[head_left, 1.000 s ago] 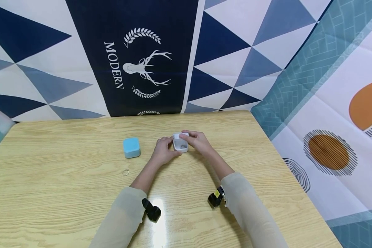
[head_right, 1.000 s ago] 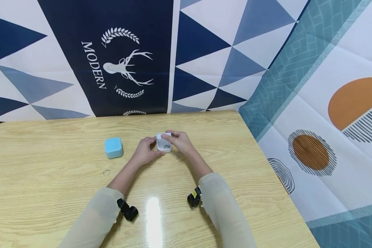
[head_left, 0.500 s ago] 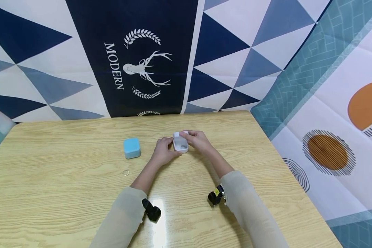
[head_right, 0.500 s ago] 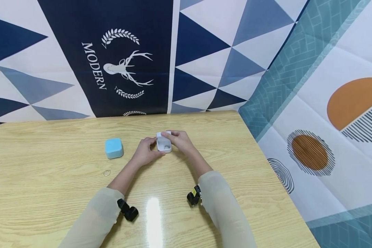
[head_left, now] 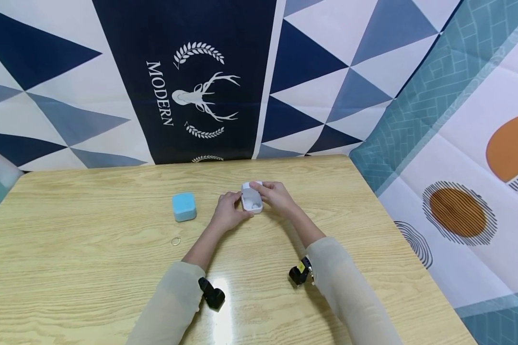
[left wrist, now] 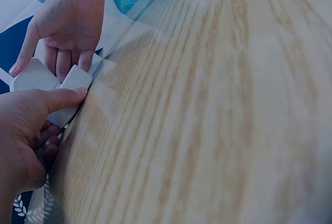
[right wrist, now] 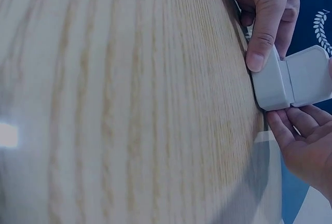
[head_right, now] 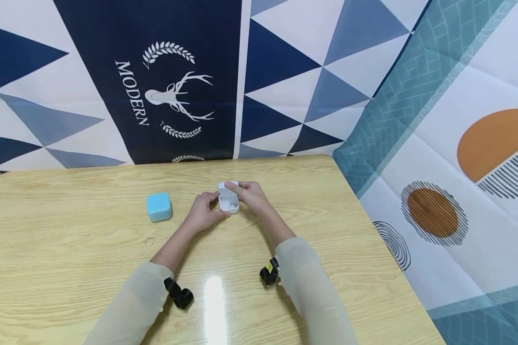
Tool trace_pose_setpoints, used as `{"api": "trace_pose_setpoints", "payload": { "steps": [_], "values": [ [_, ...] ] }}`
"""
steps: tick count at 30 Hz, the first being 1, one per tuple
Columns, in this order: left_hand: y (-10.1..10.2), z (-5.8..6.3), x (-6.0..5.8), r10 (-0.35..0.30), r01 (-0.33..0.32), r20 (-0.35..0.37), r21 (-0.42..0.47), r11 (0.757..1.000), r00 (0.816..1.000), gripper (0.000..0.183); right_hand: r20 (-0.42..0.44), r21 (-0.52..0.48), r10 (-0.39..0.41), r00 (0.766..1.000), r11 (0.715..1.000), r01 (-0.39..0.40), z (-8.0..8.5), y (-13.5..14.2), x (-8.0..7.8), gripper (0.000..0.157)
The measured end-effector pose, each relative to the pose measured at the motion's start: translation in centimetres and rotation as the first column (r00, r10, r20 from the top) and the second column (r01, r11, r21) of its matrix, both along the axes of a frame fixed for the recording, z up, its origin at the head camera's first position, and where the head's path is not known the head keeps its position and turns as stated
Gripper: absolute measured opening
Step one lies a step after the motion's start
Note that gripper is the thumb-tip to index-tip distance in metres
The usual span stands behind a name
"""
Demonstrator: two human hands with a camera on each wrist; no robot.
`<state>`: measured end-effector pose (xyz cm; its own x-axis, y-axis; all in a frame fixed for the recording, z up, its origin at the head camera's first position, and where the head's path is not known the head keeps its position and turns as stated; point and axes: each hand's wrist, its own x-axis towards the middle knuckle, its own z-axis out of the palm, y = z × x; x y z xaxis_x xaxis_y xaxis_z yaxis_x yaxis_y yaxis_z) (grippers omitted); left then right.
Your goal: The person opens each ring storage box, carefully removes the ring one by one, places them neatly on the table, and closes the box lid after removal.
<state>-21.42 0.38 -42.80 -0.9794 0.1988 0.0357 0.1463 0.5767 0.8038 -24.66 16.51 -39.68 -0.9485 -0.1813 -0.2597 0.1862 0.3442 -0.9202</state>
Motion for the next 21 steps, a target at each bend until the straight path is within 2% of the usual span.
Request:
{"api": "trace_pose_setpoints", "payload": {
  "steps": [8, 16, 21],
  "values": [
    [-0.07, -0.01, 0.12, 0.005, -0.005, 0.025, 0.006, 1.0, 1.0, 0.071, -0.018, 0.029, -0.014, 1.0, 0.999, 0.014, -0.1, -0.14, 0.12, 0.068],
    [-0.05, -0.05, 0.21, 0.009, -0.009, 0.004, 0.032, 0.999, 1.0, 0.068, -0.058, 0.038, -0.006, 0.998, 0.999, 0.008, -0.38, -0.08, 0.06, 0.066],
    [0.0, -0.21, 0.17, 0.019, -0.019, 0.001, 0.049, 0.999, 1.0, 0.068, -0.081, 0.067, -0.011, 0.997, 0.998, 0.016, -0.37, 0.03, 0.21, 0.07]
  ]
}}
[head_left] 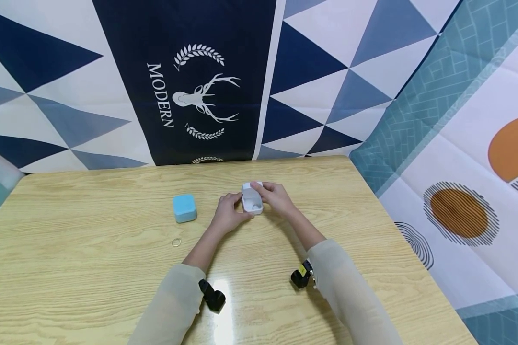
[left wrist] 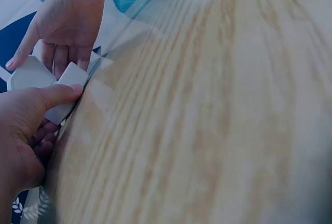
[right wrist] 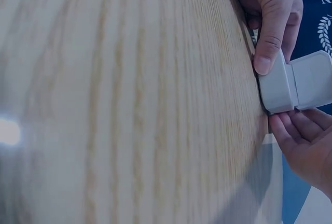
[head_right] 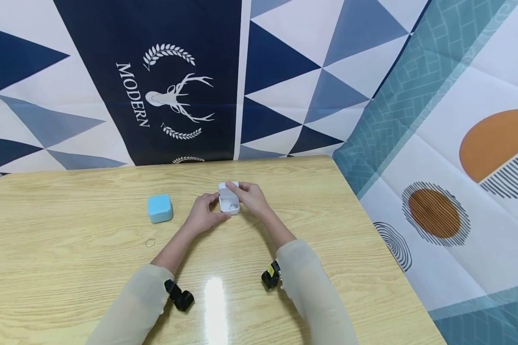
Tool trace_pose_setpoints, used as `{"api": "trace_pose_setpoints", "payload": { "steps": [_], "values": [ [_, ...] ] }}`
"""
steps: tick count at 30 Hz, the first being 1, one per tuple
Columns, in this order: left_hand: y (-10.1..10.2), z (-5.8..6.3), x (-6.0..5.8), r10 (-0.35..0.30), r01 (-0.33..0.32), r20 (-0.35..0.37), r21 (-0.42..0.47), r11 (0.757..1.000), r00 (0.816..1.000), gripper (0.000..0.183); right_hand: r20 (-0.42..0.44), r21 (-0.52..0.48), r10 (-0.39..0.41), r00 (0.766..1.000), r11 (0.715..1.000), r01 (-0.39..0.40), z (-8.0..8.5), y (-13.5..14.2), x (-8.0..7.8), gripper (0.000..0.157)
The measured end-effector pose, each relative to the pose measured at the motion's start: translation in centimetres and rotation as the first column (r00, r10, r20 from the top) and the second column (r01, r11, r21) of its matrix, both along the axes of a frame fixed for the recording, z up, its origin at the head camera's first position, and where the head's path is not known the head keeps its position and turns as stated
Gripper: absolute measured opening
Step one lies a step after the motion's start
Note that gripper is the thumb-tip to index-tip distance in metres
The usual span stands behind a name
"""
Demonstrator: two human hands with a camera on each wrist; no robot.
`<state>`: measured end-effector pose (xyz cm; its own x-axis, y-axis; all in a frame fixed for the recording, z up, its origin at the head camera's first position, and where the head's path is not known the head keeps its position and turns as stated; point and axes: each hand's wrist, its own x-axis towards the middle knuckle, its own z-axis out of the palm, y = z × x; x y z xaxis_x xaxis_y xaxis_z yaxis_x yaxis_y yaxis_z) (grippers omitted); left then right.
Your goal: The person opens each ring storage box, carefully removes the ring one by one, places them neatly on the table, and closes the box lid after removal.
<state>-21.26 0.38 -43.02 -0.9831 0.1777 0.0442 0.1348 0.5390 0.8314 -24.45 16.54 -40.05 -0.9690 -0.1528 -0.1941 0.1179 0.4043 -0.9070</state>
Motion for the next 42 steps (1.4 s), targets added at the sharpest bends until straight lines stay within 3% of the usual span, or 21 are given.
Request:
{"api": "trace_pose_setpoints", "payload": {
  "steps": [11, 22, 28, 35, 42],
  "values": [
    [0.1, -0.3, -0.1, 0.013, -0.013, 0.0, 0.005, 1.0, 1.0, 0.071, -0.081, -0.001, -0.078, 0.994, 0.997, 0.079, 0.6, 1.1, 0.7, 0.069],
    [0.0, -0.5, -0.2, 0.016, -0.016, 0.011, -0.018, 1.0, 1.0, 0.073, -0.115, 0.049, -0.077, 0.99, 0.995, 0.083, 0.8, 2.0, 1.1, 0.045],
    [0.0, -0.7, -0.3, 0.016, -0.016, 0.007, -0.014, 1.0, 1.0, 0.072, -0.121, 0.059, -0.048, 0.991, 0.997, 0.056, 0.7, 2.0, 1.2, 0.031],
    [0.0, -0.6, -0.3, 0.013, -0.013, 0.01, -0.006, 1.0, 1.0, 0.072, -0.219, 0.201, 0.022, 0.976, 0.979, 0.023, 0.7, 2.0, 1.3, 0.018],
    [0.0, -0.5, -0.2, 0.01, -0.01, 0.001, -0.002, 1.0, 1.0, 0.071, -0.226, 0.275, 0.05, 0.973, 0.961, 0.015, 0.7, 1.9, 1.5, 0.015]
  ]
}}
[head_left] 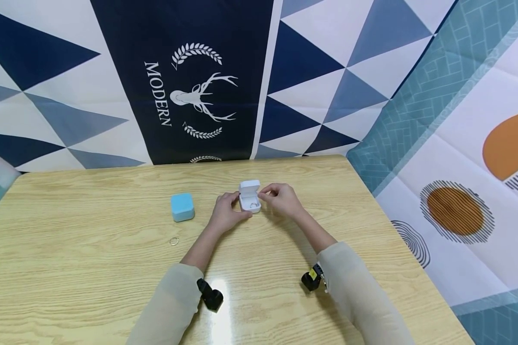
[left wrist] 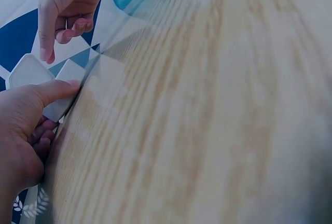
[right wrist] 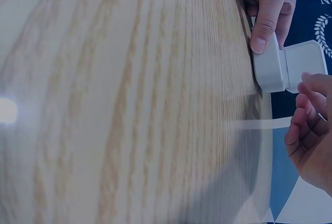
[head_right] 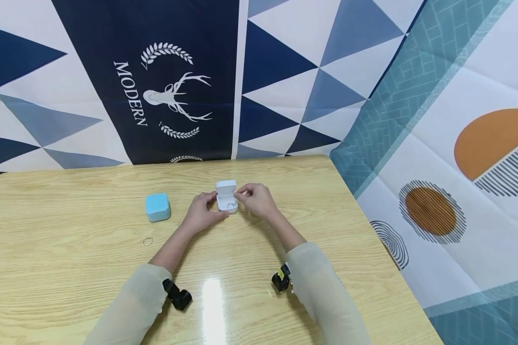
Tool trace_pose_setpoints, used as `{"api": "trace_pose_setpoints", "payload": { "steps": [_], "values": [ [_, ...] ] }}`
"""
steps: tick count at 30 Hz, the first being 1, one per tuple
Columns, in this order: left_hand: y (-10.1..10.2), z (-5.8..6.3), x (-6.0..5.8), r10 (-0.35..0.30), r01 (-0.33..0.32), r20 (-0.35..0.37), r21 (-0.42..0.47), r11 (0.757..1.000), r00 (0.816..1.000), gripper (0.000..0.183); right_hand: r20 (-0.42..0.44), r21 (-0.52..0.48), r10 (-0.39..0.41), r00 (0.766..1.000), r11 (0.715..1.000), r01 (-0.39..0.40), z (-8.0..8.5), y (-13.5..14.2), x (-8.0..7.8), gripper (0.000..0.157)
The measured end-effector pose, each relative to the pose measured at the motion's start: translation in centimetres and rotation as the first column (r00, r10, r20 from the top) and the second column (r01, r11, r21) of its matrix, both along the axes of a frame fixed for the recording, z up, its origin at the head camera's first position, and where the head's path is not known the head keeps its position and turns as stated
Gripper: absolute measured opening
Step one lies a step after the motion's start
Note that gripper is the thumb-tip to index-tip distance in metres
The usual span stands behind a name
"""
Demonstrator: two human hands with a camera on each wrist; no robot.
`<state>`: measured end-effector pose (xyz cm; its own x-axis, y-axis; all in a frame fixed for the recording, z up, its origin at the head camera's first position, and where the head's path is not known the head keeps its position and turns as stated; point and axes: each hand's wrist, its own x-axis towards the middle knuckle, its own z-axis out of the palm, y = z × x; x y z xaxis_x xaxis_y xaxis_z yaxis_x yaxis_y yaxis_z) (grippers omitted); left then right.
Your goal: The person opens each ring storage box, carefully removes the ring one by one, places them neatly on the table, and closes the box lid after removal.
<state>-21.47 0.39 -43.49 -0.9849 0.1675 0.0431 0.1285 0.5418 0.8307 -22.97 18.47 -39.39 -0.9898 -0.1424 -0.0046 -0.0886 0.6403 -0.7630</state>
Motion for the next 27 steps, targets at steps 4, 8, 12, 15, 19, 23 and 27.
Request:
{"api": "trace_pose_setpoints", "payload": {
  "steps": [4, 8, 12, 15, 19, 23, 27],
  "values": [
    [-0.02, 0.04, -0.02, 0.0, 0.0, 0.004, 0.0, 1.0, 1.0, 0.071, -0.006, 0.019, 0.016, 1.0, 1.0, -0.015, -0.03, -0.04, -0.05, 0.015],
    [-0.04, 0.07, -0.01, 0.0, 0.0, 0.009, 0.0, 1.0, 1.0, 0.072, -0.015, 0.025, 0.033, 0.999, 0.999, -0.032, 0.02, -0.09, -0.08, 0.014],
    [-0.08, -0.09, -0.01, 0.0, 0.0, 0.004, 0.002, 1.0, 1.0, 0.072, -0.017, 0.028, 0.04, 0.999, 0.999, -0.04, 0.06, -0.2, -0.03, 0.014],
    [-0.13, -0.16, -0.08, 0.001, -0.001, 0.008, -0.005, 1.0, 1.0, 0.073, -0.012, 0.031, 0.043, 0.999, 0.999, -0.042, 0.09, -0.31, 0.01, 0.014],
    [-0.11, -0.16, -0.08, 0.0, 0.0, 0.013, -0.014, 1.0, 1.0, 0.074, -0.012, 0.049, 0.057, 0.998, 0.997, -0.056, -0.08, -0.48, 0.05, 0.014],
    [-0.08, -0.14, 0.04, 0.001, -0.001, 0.002, -0.011, 1.0, 1.0, 0.074, -0.021, 0.068, 0.075, 0.997, 0.995, -0.073, -0.26, -0.69, 0.08, 0.013],
    [-0.06, -0.19, 0.05, 0.004, -0.004, -0.012, -0.008, 1.0, 1.0, 0.073, -0.023, 0.086, 0.09, 0.996, 0.992, -0.087, -0.15, -0.92, 0.16, 0.013]
  ]
}}
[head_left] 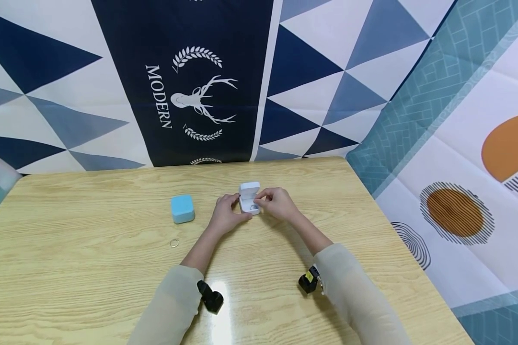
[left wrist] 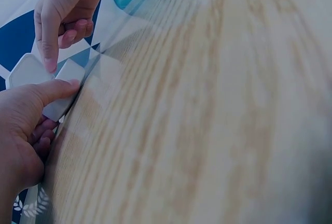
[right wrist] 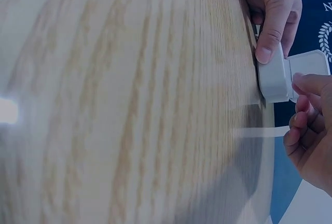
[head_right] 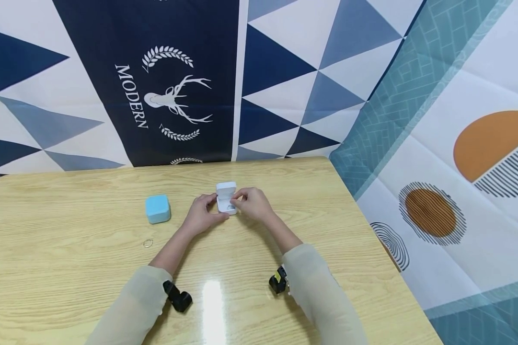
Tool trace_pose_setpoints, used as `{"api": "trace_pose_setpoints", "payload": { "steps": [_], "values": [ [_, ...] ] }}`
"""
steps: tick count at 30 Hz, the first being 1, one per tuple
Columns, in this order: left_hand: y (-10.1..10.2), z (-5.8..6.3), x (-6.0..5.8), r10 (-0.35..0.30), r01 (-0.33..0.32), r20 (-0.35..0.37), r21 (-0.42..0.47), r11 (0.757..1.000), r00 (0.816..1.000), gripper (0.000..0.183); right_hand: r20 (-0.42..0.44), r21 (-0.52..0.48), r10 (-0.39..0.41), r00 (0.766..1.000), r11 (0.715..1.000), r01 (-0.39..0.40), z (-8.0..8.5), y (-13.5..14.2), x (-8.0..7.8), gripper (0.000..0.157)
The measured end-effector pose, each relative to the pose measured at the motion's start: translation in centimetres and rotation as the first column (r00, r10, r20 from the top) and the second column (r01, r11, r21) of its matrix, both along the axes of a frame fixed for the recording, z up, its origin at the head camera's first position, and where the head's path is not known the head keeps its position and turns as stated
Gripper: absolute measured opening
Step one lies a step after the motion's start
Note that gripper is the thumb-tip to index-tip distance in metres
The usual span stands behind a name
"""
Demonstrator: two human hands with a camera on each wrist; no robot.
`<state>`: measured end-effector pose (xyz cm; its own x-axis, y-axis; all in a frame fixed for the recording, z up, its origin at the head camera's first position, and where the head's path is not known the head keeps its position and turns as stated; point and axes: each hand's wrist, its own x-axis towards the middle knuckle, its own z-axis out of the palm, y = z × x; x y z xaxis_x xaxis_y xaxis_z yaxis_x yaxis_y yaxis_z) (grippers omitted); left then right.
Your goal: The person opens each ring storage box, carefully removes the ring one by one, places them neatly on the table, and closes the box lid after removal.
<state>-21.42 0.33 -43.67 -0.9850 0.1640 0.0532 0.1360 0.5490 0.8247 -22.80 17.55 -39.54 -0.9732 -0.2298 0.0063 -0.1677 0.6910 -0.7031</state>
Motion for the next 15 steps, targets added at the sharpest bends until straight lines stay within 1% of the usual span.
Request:
{"api": "trace_pose_setpoints", "payload": {
  "steps": [6, 15],
  "values": [
    [0.03, -0.17, -0.04, -0.003, 0.003, -0.013, 0.006, 1.0, 1.0, 0.072, -0.003, 0.044, 0.03, 1.0, 0.999, -0.03, 0.07, -0.27, 0.07, 0.011],
    [0.02, -0.11, 0.0, 0.0, 0.0, -0.005, 0.012, 1.0, 1.0, 0.072, -0.012, 0.096, 0.077, 0.997, 0.993, -0.075, -0.28, -0.49, -0.15, 0.012]
  ]
}}
